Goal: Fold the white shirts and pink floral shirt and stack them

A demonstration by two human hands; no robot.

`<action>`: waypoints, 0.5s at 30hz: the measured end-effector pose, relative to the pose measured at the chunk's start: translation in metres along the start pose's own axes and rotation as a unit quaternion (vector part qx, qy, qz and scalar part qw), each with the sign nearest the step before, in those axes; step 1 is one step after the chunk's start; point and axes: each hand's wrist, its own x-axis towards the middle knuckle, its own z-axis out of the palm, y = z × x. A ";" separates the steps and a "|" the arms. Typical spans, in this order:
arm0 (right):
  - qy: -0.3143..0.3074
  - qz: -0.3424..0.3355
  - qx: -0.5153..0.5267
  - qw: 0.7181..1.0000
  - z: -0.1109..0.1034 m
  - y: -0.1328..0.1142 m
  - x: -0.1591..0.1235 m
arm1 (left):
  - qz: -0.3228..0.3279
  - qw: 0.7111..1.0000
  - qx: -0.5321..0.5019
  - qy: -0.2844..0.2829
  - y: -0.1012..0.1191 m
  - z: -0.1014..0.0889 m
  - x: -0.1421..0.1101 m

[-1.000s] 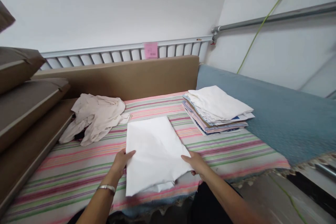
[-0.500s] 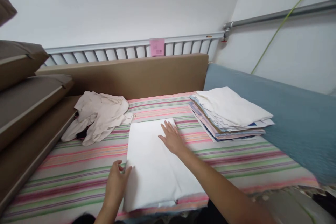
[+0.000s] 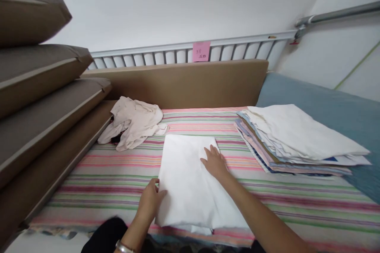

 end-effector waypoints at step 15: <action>-0.150 0.026 0.303 0.941 -0.069 0.001 -0.029 | 0.288 0.948 -0.102 -0.086 0.116 0.063 -0.061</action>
